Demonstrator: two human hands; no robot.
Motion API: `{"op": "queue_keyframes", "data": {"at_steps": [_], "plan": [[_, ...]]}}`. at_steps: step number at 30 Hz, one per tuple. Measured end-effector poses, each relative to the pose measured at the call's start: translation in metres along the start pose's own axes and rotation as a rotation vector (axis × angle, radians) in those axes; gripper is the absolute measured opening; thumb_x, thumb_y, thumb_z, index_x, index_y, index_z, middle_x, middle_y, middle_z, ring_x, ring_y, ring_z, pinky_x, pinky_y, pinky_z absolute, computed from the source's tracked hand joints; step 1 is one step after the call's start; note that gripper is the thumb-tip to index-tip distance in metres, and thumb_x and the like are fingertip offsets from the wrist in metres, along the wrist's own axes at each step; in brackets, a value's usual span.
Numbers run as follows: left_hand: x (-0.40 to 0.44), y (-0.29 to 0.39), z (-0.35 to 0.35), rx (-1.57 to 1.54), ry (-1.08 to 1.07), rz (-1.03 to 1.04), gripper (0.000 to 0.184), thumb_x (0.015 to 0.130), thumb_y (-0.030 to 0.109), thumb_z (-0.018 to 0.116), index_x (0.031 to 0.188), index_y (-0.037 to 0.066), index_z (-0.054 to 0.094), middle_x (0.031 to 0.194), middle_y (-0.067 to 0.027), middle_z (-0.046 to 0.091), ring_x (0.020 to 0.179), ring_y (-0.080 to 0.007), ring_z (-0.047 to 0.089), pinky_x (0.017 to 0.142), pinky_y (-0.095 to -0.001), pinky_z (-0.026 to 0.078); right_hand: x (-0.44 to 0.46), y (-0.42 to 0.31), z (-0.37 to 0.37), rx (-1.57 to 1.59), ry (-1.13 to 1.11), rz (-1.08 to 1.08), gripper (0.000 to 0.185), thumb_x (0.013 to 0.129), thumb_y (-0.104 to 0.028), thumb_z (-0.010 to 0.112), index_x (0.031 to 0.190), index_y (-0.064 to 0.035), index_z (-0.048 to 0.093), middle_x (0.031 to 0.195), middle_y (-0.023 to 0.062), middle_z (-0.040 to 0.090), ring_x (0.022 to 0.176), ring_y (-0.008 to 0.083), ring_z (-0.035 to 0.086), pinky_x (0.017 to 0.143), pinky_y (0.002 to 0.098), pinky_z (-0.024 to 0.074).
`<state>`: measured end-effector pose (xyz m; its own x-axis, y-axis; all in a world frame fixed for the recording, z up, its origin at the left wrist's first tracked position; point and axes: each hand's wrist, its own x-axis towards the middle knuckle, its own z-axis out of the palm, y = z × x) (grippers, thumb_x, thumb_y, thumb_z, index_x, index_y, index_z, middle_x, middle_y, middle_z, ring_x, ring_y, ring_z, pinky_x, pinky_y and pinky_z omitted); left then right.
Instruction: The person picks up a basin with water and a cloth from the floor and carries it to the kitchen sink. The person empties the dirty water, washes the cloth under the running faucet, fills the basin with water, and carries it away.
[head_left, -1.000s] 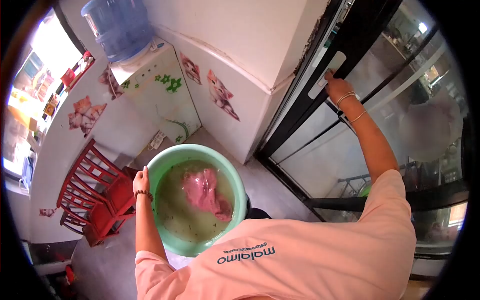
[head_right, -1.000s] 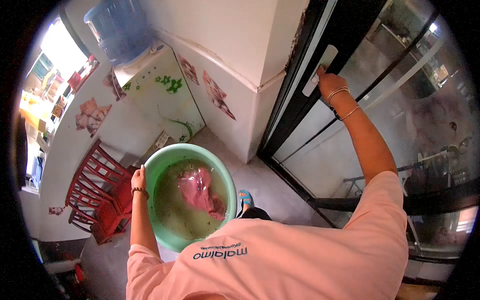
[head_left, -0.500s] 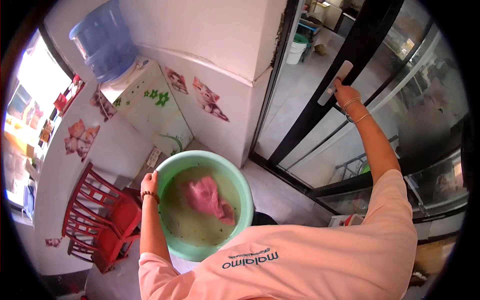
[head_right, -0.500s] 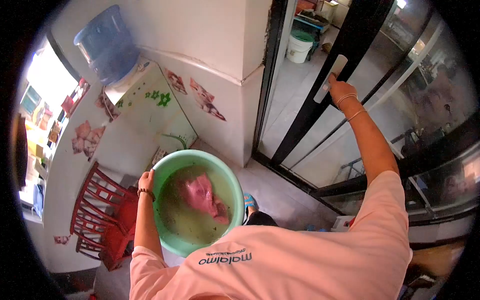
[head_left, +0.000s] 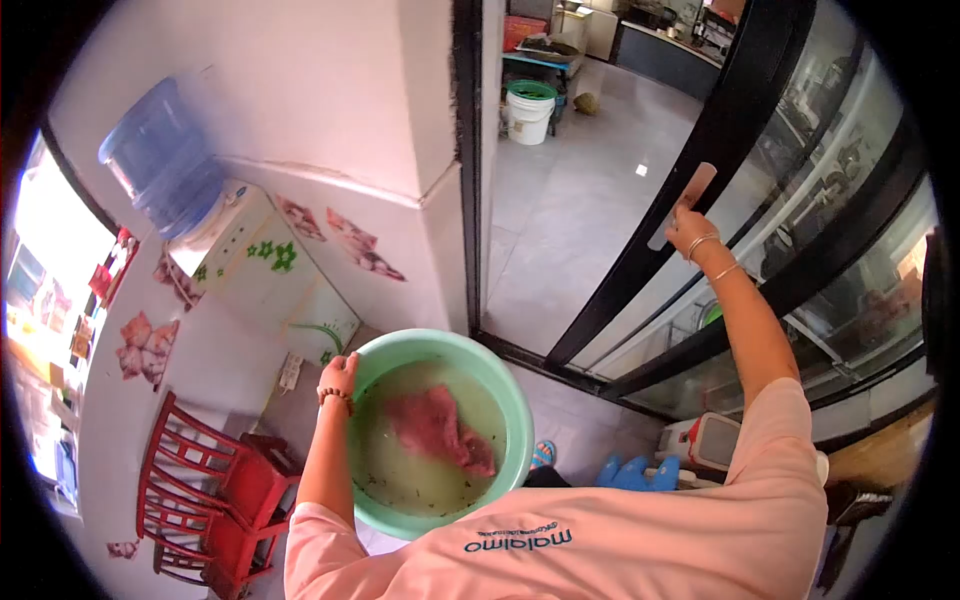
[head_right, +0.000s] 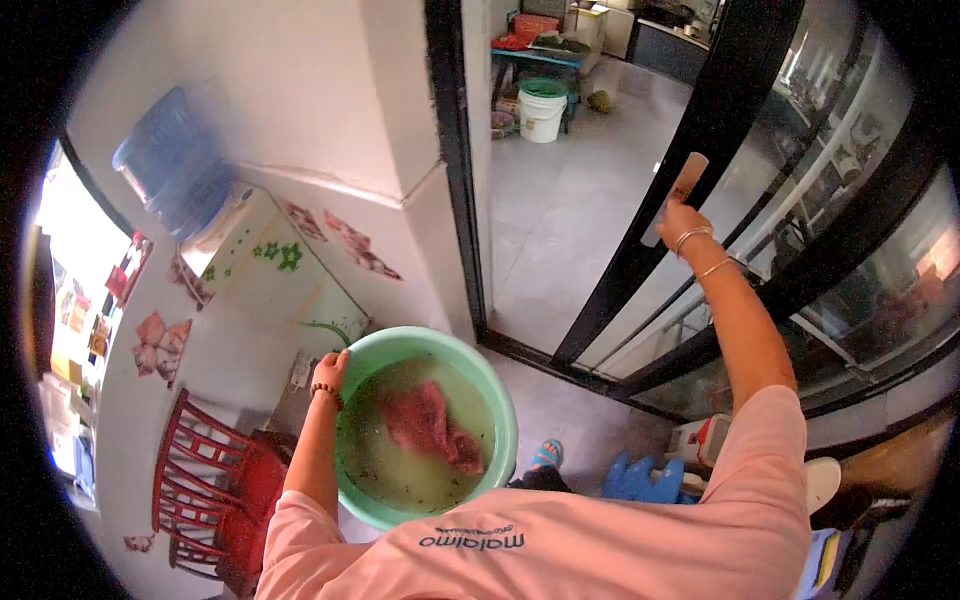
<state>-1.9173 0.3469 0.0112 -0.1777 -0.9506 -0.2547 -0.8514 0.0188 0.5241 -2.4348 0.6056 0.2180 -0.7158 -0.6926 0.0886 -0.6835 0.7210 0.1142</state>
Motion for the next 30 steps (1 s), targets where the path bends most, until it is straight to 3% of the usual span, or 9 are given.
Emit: {"op": "queue_keyframes", "data": {"at_steps": [2, 5, 8, 11, 15, 17, 20, 22, 30], "plan": [[0.004, 0.024, 0.022, 0.003, -0.005, 0.020, 0.049, 0.069, 0.053, 0.041, 0.093, 0.012, 0.054, 0.090, -0.0127, 0.055, 0.088, -0.0288, 0.051, 0.074, -0.0367, 0.039, -0.002, 0.017, 0.002, 0.013, -0.016, -0.044, 0.035, 0.069, -0.021, 0.053, 0.093, 0.0019, 0.042, 0.077, 0.0210, 0.055, 0.068, 0.0297, 0.056, 0.062, 0.0364, 0.0451], [-0.001, 0.054, 0.051, 0.036, -0.024, 0.016, 0.048, 0.069, 0.053, 0.041, 0.092, 0.013, 0.055, 0.089, -0.0129, 0.055, 0.087, -0.0286, 0.051, 0.074, -0.0366, 0.039, -0.021, 0.032, 0.006, 0.291, -0.094, 0.071, 0.042, 0.070, -0.024, 0.055, 0.089, 0.0117, 0.045, 0.073, 0.0221, 0.056, 0.066, 0.0285, 0.057, 0.062, 0.0354, 0.0457], [0.012, 0.082, 0.086, 0.027, -0.086, 0.044, 0.050, 0.069, 0.055, 0.040, 0.095, 0.014, 0.054, 0.093, -0.0120, 0.055, 0.090, -0.0281, 0.050, 0.075, -0.0375, 0.038, -0.030, 0.053, 0.009, 0.590, -0.070, 0.168, 0.048, 0.071, -0.027, 0.055, 0.084, 0.0178, 0.042, 0.055, 0.0175, 0.054, 0.045, 0.0205, 0.056, 0.050, 0.0311, 0.0463], [0.010, 0.133, 0.107, 0.081, -0.114, 0.033, 0.051, 0.070, 0.055, 0.039, 0.096, 0.015, 0.053, 0.094, -0.0114, 0.054, 0.092, -0.0279, 0.050, 0.077, -0.0372, 0.037, -0.035, 0.076, 0.014, 0.659, -0.092, 0.231, 0.047, 0.071, -0.025, 0.055, 0.085, 0.0173, 0.042, 0.055, 0.0170, 0.055, 0.047, 0.0207, 0.056, 0.049, 0.0308, 0.0461], [0.015, 0.190, 0.137, 0.097, -0.164, 0.080, 0.054, 0.070, 0.056, 0.037, 0.100, 0.014, 0.052, 0.096, -0.0111, 0.054, 0.094, -0.0270, 0.049, 0.079, -0.0365, 0.036, -0.053, 0.098, 0.018, 0.803, -0.102, 0.235, 0.054, 0.071, -0.025, 0.055, 0.094, 0.0194, 0.033, 0.060, 0.0173, 0.055, 0.047, 0.0187, 0.056, 0.048, 0.0299, 0.0459], [0.036, 0.207, 0.161, 0.085, -0.148, 0.130, 0.055, 0.070, 0.056, 0.036, 0.100, 0.013, 0.052, 0.097, -0.0111, 0.054, 0.094, -0.0275, 0.048, 0.080, -0.0367, 0.036, -0.060, 0.109, 0.024, 0.840, -0.102, 0.274, 0.066, 0.072, -0.022, 0.055, 0.106, 0.0226, 0.020, 0.058, 0.0139, 0.055, 0.048, 0.0170, 0.056, 0.046, 0.0280, 0.0455], [0.037, 0.258, 0.175, 0.109, -0.211, 0.221, 0.055, 0.071, 0.056, 0.035, 0.098, 0.012, 0.053, 0.097, -0.0118, 0.053, 0.094, -0.0288, 0.048, 0.080, -0.0366, 0.036, -0.067, 0.116, 0.018, 0.888, -0.127, 0.323, 0.068, 0.073, -0.019, 0.053, 0.111, 0.0206, 0.015, 0.058, 0.0135, 0.054, 0.048, 0.0162, 0.055, 0.045, 0.0273, 0.0454], [0.052, 0.287, 0.193, 0.146, -0.234, 0.226, 0.054, 0.071, 0.055, 0.035, 0.098, 0.012, 0.053, 0.098, -0.0120, 0.053, 0.094, -0.0290, 0.048, 0.079, -0.0364, 0.036, -0.072, 0.116, 0.014, 1.010, -0.079, 0.324, 0.062, 0.073, -0.014, 0.053, 0.112, 0.0173, 0.015, 0.061, 0.0122, 0.054, 0.045, 0.0134, 0.053, 0.036, 0.0228, 0.0410], [0.115, 0.387, 0.225, 0.162, -0.295, 0.388, 0.057, 0.068, 0.056, 0.038, 0.100, 0.011, 0.052, 0.101, -0.0112, 0.052, 0.096, -0.0279, 0.046, 0.080, -0.0382, 0.035, -0.080, 0.115, 0.022, 1.016, -0.038, 0.580, 0.063, 0.074, -0.012, 0.050, 0.119, 0.0095, 0.011, 0.061, 0.0090, 0.055, 0.049, 0.0127, 0.053, 0.043, 0.0233, 0.0441]]}}
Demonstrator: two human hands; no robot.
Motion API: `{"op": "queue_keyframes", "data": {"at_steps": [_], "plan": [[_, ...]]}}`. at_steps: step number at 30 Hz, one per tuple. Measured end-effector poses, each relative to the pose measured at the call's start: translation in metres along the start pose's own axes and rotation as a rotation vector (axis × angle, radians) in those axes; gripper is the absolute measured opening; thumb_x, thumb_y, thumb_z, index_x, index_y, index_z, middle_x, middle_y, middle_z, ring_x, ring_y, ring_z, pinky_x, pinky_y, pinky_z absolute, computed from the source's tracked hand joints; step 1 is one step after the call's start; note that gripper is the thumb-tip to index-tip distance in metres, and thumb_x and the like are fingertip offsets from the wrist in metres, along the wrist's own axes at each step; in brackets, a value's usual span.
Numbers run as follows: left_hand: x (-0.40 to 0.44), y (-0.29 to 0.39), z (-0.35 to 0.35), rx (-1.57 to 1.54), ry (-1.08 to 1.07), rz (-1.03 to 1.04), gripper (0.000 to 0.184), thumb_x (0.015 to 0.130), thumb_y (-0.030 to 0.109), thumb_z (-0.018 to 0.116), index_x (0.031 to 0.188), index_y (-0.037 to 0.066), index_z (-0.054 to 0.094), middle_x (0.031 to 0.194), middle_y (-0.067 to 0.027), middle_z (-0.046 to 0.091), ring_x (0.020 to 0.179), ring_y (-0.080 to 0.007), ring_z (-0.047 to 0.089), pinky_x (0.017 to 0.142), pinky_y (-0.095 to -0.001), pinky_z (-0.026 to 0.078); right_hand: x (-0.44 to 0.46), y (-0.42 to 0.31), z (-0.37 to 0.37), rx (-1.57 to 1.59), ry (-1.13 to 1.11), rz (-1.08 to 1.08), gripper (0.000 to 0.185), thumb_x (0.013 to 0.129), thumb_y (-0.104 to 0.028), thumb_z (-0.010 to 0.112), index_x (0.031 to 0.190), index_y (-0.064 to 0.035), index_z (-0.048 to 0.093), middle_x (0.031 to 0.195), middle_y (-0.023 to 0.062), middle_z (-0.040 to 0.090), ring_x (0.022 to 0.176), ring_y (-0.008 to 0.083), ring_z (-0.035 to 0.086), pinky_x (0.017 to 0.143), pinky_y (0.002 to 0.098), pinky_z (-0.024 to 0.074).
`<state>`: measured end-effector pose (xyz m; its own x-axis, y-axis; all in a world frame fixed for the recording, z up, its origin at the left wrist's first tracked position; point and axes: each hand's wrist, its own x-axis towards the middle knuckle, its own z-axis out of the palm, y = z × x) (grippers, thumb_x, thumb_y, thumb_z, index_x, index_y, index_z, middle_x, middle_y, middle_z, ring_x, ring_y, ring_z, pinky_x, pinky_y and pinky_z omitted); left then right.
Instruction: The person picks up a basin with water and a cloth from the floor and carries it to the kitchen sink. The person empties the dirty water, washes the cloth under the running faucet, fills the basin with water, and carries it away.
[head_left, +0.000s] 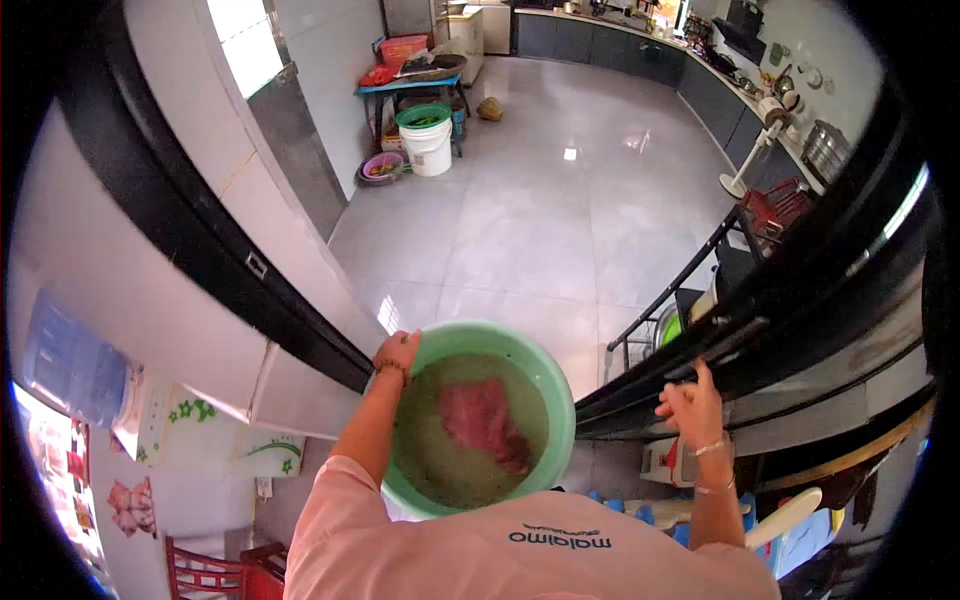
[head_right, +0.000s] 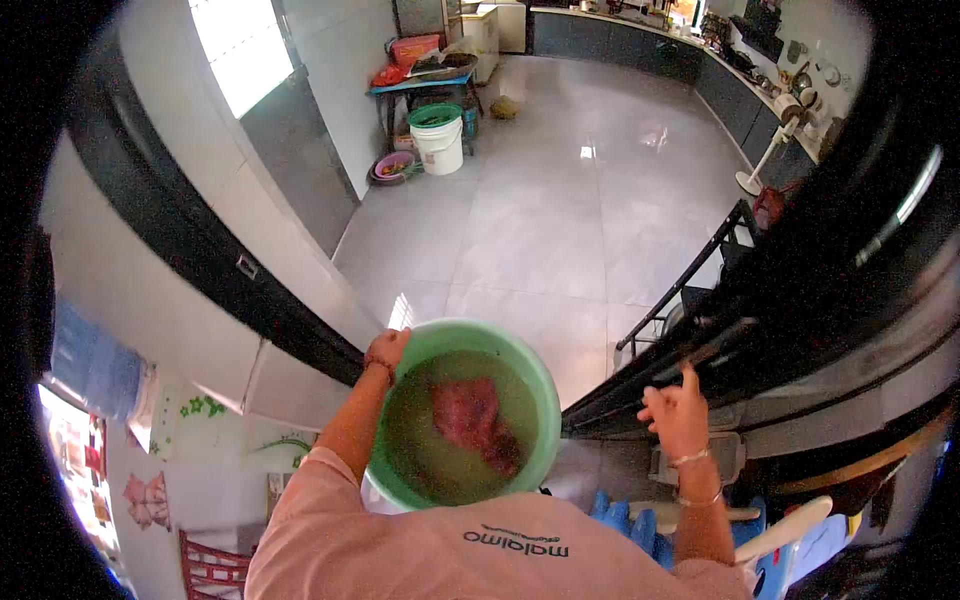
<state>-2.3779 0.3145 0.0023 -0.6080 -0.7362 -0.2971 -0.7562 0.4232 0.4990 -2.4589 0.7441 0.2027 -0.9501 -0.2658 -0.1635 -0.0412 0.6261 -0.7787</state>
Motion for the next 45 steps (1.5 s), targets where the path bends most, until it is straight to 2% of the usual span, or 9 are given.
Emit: {"op": "queue_keyframes", "data": {"at_steps": [2, 8, 12, 14, 22, 26, 33, 36, 45], "plan": [[0.024, 0.014, -0.005, 0.012, 0.009, 0.002, 0.053, 0.069, 0.054, 0.038, 0.101, 0.014, 0.052, 0.101, -0.0100, 0.052, 0.096, -0.0265, 0.047, 0.079, -0.0375, 0.036, -0.001, 0.006, 0.010, 0.176, 0.136, 0.000, 0.063, 0.075, -0.012, 0.050, 0.121, 0.0068, 0.011, 0.063, 0.0080, 0.055, 0.051, 0.0112, 0.053, 0.045, 0.0237, 0.0436], [0.086, 0.068, -0.022, 0.135, -0.072, 0.043, 0.053, 0.070, 0.053, 0.037, 0.105, 0.014, 0.049, 0.103, -0.0084, 0.051, 0.097, -0.0247, 0.047, 0.081, -0.0373, 0.035, -0.009, 0.017, 0.055, 0.137, 0.460, -0.060, 0.057, 0.074, -0.011, 0.050, 0.120, 0.0036, 0.019, 0.065, 0.0067, 0.055, 0.054, 0.0099, 0.051, 0.050, 0.0223, 0.0417], [0.118, 0.092, -0.024, 0.144, -0.085, 0.033, 0.053, 0.071, 0.052, 0.036, 0.106, 0.015, 0.049, 0.104, -0.0074, 0.051, 0.098, -0.0239, 0.046, 0.083, -0.0378, 0.033, -0.006, 0.044, 0.084, 0.159, 0.379, -0.085, 0.049, 0.072, -0.011, 0.051, 0.114, 0.0024, 0.029, 0.066, 0.0083, 0.056, 0.056, 0.0142, 0.053, 0.052, 0.0242, 0.0430], [0.136, 0.100, -0.023, 0.120, -0.094, 0.034, 0.052, 0.071, 0.052, 0.037, 0.106, 0.016, 0.049, 0.104, -0.0073, 0.051, 0.098, -0.0239, 0.046, 0.083, -0.0379, 0.032, 0.003, 0.047, 0.097, -0.117, 0.059, -0.095, 0.038, 0.070, -0.012, 0.052, 0.104, 0.0016, 0.040, 0.072, 0.0118, 0.056, 0.062, 0.0192, 0.055, 0.056, 0.0270, 0.0442], [0.221, 0.158, 0.005, 0.176, -0.104, 0.081, 0.051, 0.070, 0.052, 0.038, 0.103, 0.015, 0.051, 0.103, -0.0069, 0.052, 0.100, -0.0233, 0.044, 0.085, -0.0373, 0.029, 0.097, 0.048, 0.117, -0.128, -0.028, -0.019, 0.031, 0.068, -0.017, 0.051, 0.092, 0.0015, 0.046, 0.087, 0.0186, 0.048, 0.086, 0.0330, 0.045, 0.074, 0.0381, 0.0366], [0.250, 0.199, 0.013, 0.149, -0.086, 0.134, 0.050, 0.069, 0.052, 0.038, 0.099, 0.015, 0.053, 0.098, -0.0093, 0.054, 0.096, -0.0254, 0.047, 0.084, -0.0366, 0.030, 0.122, 0.071, 0.122, -0.130, 0.096, -0.027, 0.037, 0.067, -0.023, 0.053, 0.094, 0.0014, 0.046, 0.090, 0.0205, 0.047, 0.088, 0.0342, 0.043, 0.075, 0.0392, 0.0358], [0.296, 0.279, 0.026, 0.176, -0.128, 0.219, 0.052, 0.069, 0.054, 0.038, 0.094, 0.011, 0.054, 0.092, -0.0109, 0.055, 0.089, -0.0271, 0.050, 0.076, -0.0359, 0.037, 0.134, 0.083, 0.123, -0.048, 0.170, 0.176, 0.042, 0.067, -0.025, 0.056, 0.098, 0.0006, 0.044, 0.103, 0.0222, 0.041, 0.097, 0.0343, 0.041, 0.076, 0.0402, 0.0359], [0.328, 0.302, 0.045, 0.208, -0.081, 0.281, 0.052, 0.069, 0.056, 0.037, 0.092, 0.012, 0.055, 0.089, -0.0093, 0.056, 0.087, -0.0264, 0.051, 0.074, -0.0365, 0.038, 0.142, 0.081, 0.116, 0.040, 0.260, 0.286, 0.047, 0.068, -0.034, 0.056, 0.100, -0.0013, 0.045, 0.110, 0.0192, 0.036, 0.100, 0.0317, 0.037, 0.081, 0.0397, 0.0324], [0.334, 0.418, 0.076, 0.238, -0.203, 0.423, 0.052, 0.070, 0.055, 0.038, 0.091, 0.010, 0.055, 0.088, -0.0099, 0.056, 0.085, -0.0262, 0.051, 0.072, -0.0354, 0.039, 0.160, 0.104, 0.106, -0.264, 0.326, 0.443, 0.054, 0.059, -0.038, 0.062, 0.094, 0.0002, 0.048, 0.107, 0.0214, 0.038, 0.101, 0.0352, 0.036, 0.082, 0.0449, 0.0300]]}}
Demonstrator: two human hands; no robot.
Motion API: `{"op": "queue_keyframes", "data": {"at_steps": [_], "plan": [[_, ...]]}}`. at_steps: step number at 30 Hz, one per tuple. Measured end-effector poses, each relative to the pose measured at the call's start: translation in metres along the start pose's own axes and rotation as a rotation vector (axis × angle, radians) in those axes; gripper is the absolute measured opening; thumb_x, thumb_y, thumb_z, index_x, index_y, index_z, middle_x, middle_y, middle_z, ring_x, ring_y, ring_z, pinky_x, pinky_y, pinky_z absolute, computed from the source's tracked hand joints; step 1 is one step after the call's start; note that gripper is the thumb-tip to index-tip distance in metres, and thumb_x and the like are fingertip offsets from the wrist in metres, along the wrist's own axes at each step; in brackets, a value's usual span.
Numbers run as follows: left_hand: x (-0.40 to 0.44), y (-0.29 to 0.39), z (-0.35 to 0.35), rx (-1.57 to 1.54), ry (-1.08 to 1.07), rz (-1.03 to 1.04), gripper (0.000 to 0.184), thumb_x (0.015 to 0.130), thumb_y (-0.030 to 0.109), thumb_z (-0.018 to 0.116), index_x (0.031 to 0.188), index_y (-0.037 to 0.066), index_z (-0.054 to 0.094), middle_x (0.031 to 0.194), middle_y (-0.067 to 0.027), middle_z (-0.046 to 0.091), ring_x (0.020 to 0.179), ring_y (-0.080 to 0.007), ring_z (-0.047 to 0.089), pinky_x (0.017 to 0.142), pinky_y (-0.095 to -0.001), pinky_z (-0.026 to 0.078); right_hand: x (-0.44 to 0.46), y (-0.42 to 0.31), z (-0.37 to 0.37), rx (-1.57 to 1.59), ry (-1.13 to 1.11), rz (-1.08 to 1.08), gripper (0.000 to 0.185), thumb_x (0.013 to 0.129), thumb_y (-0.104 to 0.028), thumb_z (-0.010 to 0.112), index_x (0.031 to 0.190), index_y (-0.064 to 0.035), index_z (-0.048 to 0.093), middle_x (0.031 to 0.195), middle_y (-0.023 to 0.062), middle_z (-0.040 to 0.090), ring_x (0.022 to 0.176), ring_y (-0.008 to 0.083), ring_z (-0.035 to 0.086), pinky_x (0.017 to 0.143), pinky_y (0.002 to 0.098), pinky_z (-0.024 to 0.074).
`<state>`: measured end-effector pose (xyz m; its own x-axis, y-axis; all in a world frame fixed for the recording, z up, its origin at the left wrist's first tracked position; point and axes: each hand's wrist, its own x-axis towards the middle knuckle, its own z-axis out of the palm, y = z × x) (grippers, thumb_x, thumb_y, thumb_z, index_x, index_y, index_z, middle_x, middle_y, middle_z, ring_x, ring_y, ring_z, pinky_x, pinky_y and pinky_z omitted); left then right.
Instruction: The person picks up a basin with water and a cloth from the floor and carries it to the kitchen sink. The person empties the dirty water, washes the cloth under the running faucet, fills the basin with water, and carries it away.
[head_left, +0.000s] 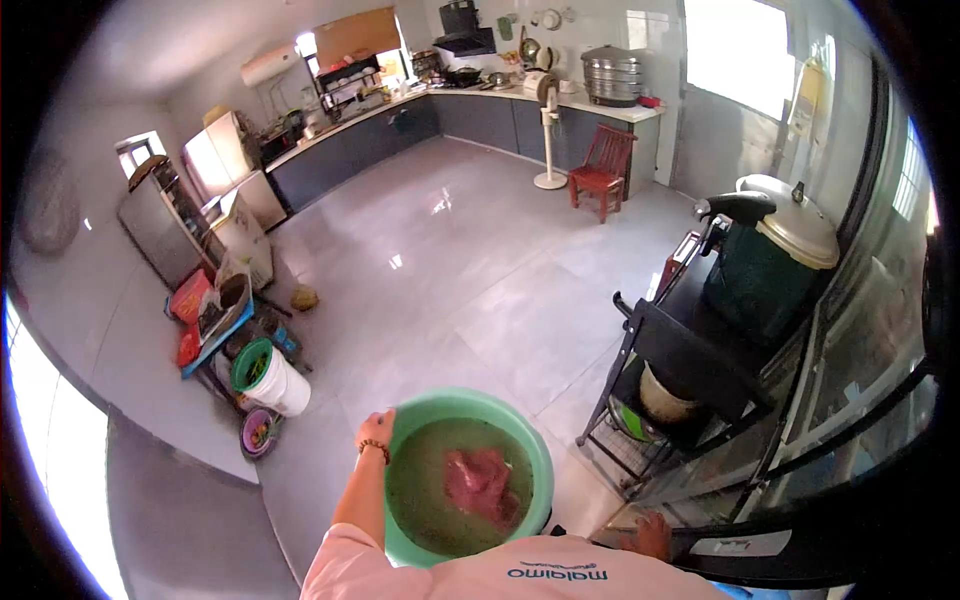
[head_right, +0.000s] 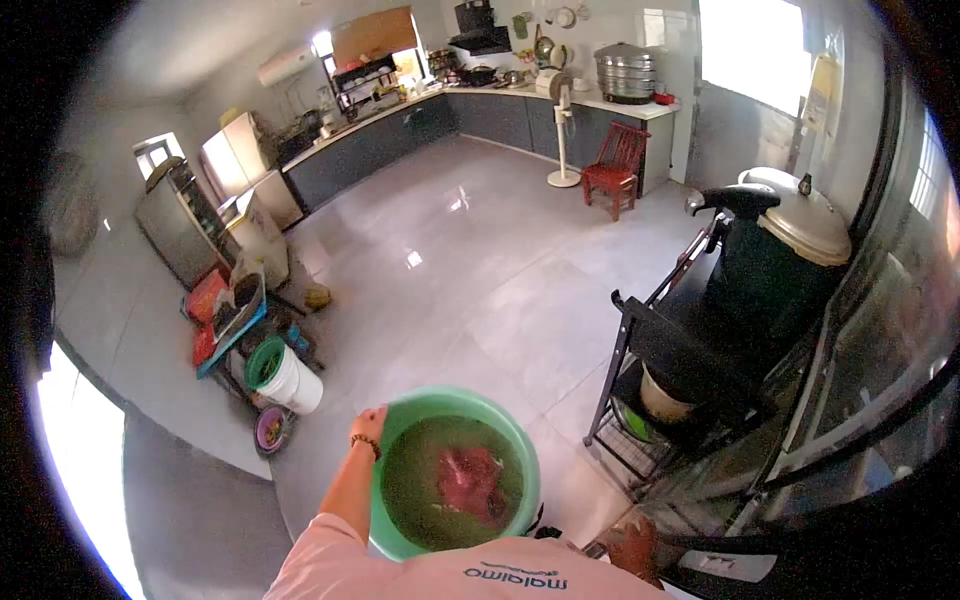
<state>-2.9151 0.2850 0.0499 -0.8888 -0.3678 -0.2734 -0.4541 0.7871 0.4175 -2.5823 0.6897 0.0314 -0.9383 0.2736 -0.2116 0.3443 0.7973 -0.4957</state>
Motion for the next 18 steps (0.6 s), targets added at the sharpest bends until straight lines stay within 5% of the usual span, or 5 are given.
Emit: {"op": "queue_keyframes", "data": {"at_steps": [5, 9, 15, 18], "plan": [[0.043, 0.044, 0.023, 0.021, -0.089, 0.138, 0.053, 0.070, 0.056, 0.037, 0.093, 0.012, 0.054, 0.092, -0.0096, 0.055, 0.089, -0.0253, 0.050, 0.074, -0.0350, 0.038, -0.001, -0.003, -0.003, -0.369, -0.080, 0.318, 0.065, 0.059, -0.055, 0.052, 0.093, -0.0003, 0.051, 0.108, 0.0233, 0.039, 0.104, 0.0359, 0.033, 0.086, 0.0491, 0.0237], [0.072, 0.083, 0.034, 0.082, -0.100, 0.243, 0.054, 0.068, 0.058, 0.037, 0.096, 0.014, 0.053, 0.098, -0.0079, 0.054, 0.094, -0.0237, 0.048, 0.077, -0.0352, 0.036, -0.010, -0.023, 0.001, -0.560, 0.049, 0.480, 0.060, 0.064, -0.055, 0.049, 0.092, -0.0028, 0.053, 0.105, 0.0199, 0.043, 0.101, 0.0325, 0.038, 0.086, 0.0442, 0.0272], [0.116, 0.125, 0.034, 0.116, -0.139, 0.311, 0.057, 0.067, 0.061, 0.036, 0.098, 0.016, 0.053, 0.101, -0.0055, 0.053, 0.098, -0.0238, 0.046, 0.082, -0.0362, 0.032, -0.014, -0.023, -0.053, -0.738, -0.232, 0.543, 0.050, 0.076, -0.039, 0.035, 0.112, -0.0051, 0.038, 0.116, 0.0181, 0.037, 0.109, 0.0321, 0.031, 0.090, 0.0443, 0.0234], [0.133, 0.138, 0.029, 0.128, -0.159, 0.357, 0.058, 0.066, 0.061, 0.036, 0.099, 0.017, 0.053, 0.101, -0.0060, 0.052, 0.098, -0.0242, 0.045, 0.083, -0.0365, 0.030, -0.006, -0.067, -0.105, -0.833, -0.169, 0.573, 0.038, 0.075, -0.041, 0.040, 0.083, -0.0071, 0.055, 0.090, 0.0125, 0.053, 0.089, 0.0282, 0.047, 0.078, 0.0420, 0.0349]]}}
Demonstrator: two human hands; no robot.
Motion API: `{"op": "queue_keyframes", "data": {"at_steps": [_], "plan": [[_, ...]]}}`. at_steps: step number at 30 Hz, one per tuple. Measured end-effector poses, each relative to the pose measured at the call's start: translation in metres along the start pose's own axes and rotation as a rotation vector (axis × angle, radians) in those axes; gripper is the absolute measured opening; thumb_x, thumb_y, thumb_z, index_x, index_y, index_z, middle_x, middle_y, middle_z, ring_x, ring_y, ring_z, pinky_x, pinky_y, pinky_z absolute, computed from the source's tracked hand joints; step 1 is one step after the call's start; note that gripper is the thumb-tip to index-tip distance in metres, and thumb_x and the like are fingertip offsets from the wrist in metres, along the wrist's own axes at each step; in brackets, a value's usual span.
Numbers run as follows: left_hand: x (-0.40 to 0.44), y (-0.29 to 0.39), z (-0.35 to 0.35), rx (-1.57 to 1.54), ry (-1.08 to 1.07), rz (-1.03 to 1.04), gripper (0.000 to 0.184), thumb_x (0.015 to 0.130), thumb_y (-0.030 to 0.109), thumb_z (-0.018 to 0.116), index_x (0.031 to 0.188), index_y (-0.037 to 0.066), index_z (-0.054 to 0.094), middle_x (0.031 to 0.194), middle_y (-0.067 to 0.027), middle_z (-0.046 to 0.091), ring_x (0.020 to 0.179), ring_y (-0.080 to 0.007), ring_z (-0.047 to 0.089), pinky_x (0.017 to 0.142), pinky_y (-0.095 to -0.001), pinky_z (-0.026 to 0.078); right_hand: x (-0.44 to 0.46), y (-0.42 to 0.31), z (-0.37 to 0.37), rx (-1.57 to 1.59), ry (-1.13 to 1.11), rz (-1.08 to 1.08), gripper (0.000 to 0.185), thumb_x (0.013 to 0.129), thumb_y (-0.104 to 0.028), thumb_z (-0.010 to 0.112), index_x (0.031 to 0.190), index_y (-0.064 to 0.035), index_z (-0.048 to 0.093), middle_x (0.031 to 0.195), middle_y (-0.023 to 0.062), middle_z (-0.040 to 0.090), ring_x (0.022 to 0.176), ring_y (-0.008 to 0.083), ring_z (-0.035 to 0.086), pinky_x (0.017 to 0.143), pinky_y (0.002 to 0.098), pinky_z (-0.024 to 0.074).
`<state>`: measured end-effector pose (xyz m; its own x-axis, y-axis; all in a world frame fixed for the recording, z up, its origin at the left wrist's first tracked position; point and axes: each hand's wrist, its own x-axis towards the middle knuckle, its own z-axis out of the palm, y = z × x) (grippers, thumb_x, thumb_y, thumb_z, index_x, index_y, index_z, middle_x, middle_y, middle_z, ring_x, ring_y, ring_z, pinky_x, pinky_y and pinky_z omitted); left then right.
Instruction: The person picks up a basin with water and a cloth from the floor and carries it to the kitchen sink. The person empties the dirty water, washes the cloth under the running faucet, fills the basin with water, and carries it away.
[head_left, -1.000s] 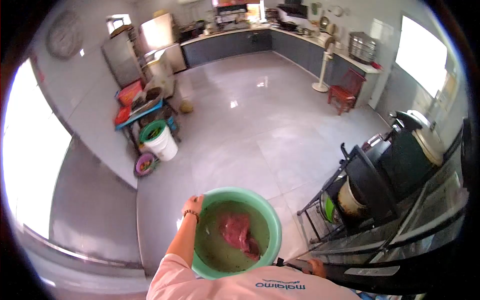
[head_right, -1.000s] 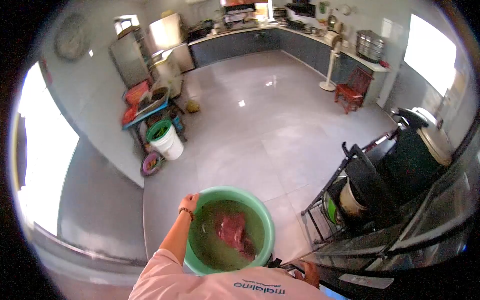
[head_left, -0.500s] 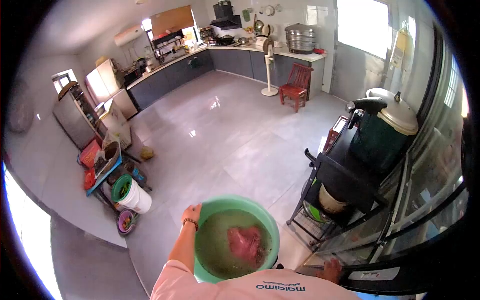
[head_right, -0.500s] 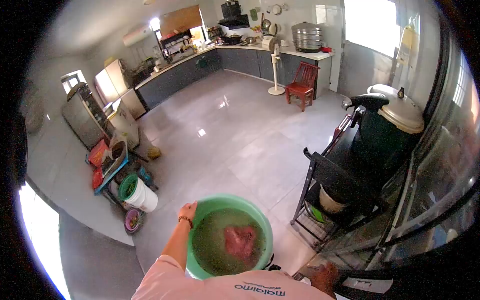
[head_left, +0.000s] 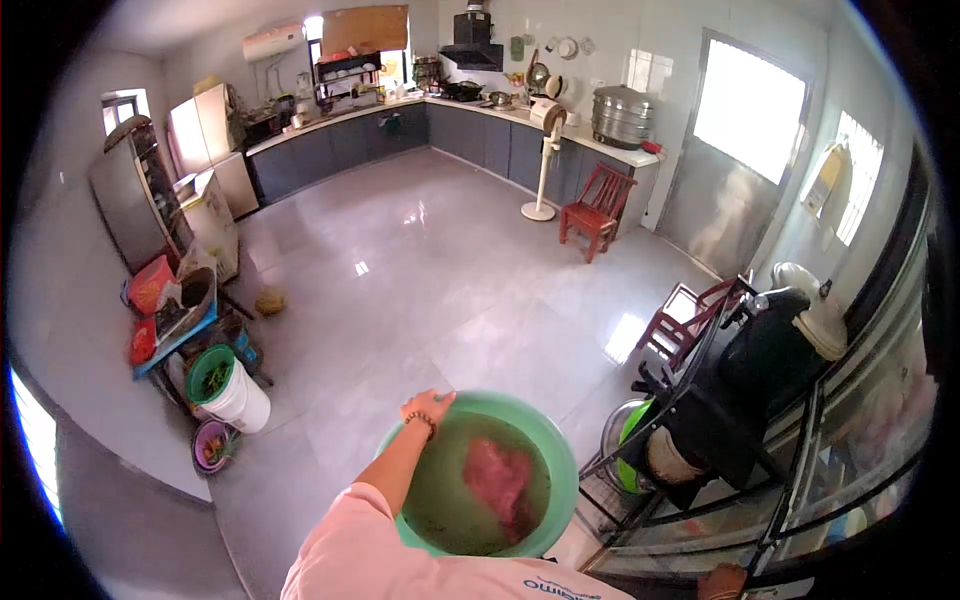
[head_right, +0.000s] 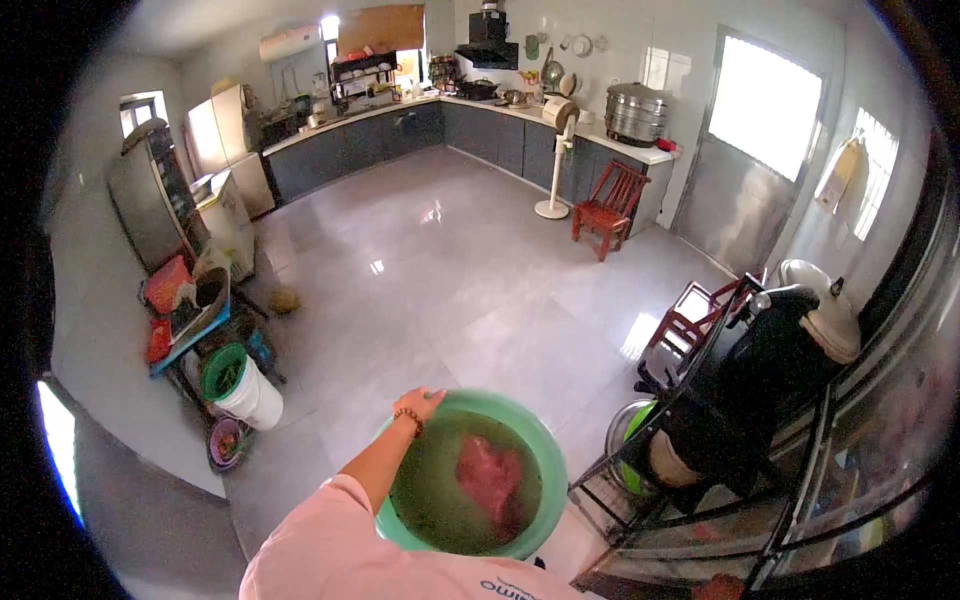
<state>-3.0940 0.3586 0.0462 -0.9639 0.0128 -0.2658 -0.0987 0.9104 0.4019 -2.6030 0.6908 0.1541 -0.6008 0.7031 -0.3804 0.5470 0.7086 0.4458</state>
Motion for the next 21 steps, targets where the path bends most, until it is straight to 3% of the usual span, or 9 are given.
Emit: {"op": "queue_keyframes", "data": {"at_steps": [1, 8, 15, 17, 21], "plan": [[0.004, 0.000, -0.001, 0.001, -0.008, 0.013, 0.058, 0.066, 0.061, 0.037, 0.099, 0.017, 0.053, 0.101, -0.0063, 0.052, 0.098, -0.0243, 0.045, 0.084, -0.0366, 0.029, -0.003, -0.001, -0.011, -0.024, 0.015, 0.023, 0.039, 0.075, -0.041, 0.041, 0.073, -0.0078, 0.061, 0.082, 0.0106, 0.058, 0.082, 0.0269, 0.053, 0.074, 0.0413, 0.0388], [0.046, -0.012, -0.011, -0.033, -0.037, 0.069, 0.059, 0.066, 0.061, 0.037, 0.101, 0.016, 0.052, 0.103, -0.0079, 0.051, 0.099, -0.0256, 0.045, 0.082, -0.0375, 0.033, 0.017, -0.009, -0.012, -0.124, -0.133, 0.134, 0.044, 0.072, -0.047, 0.043, 0.083, -0.0067, 0.058, 0.092, 0.0130, 0.053, 0.089, 0.0274, 0.049, 0.078, 0.0398, 0.0368], [0.089, -0.039, -0.003, -0.018, -0.083, 0.090, 0.064, 0.067, 0.061, 0.037, 0.108, 0.013, 0.045, 0.108, -0.0107, 0.047, 0.102, -0.0266, 0.042, 0.084, -0.0395, 0.032, 0.031, -0.010, 0.049, -0.195, -0.458, 0.259, 0.053, 0.069, -0.053, 0.046, 0.093, -0.0056, 0.055, 0.102, 0.0153, 0.048, 0.096, 0.0280, 0.045, 0.082, 0.0383, 0.0348], [0.091, -0.037, -0.010, -0.010, -0.135, 0.101, 0.065, 0.067, 0.062, 0.035, 0.107, 0.012, 0.046, 0.108, -0.0106, 0.047, 0.101, -0.0262, 0.043, 0.083, -0.0381, 0.035, 0.002, -0.040, -0.002, -0.259, -0.448, 0.208, 0.047, 0.074, -0.047, 0.043, 0.093, -0.0068, 0.056, 0.099, 0.0120, 0.052, 0.089, 0.0245, 0.051, 0.076, 0.0338, 0.0409], [0.088, -0.021, -0.017, -0.015, -0.146, 0.119, 0.065, 0.066, 0.062, 0.035, 0.107, 0.013, 0.047, 0.108, -0.0098, 0.047, 0.101, -0.0252, 0.043, 0.082, -0.0373, 0.034, 0.002, -0.040, 0.012, -0.166, -0.508, 0.327, 0.044, 0.074, -0.046, 0.043, 0.091, -0.0076, 0.057, 0.099, 0.0128, 0.052, 0.088, 0.0251, 0.052, 0.073, 0.0345, 0.0424]]}}
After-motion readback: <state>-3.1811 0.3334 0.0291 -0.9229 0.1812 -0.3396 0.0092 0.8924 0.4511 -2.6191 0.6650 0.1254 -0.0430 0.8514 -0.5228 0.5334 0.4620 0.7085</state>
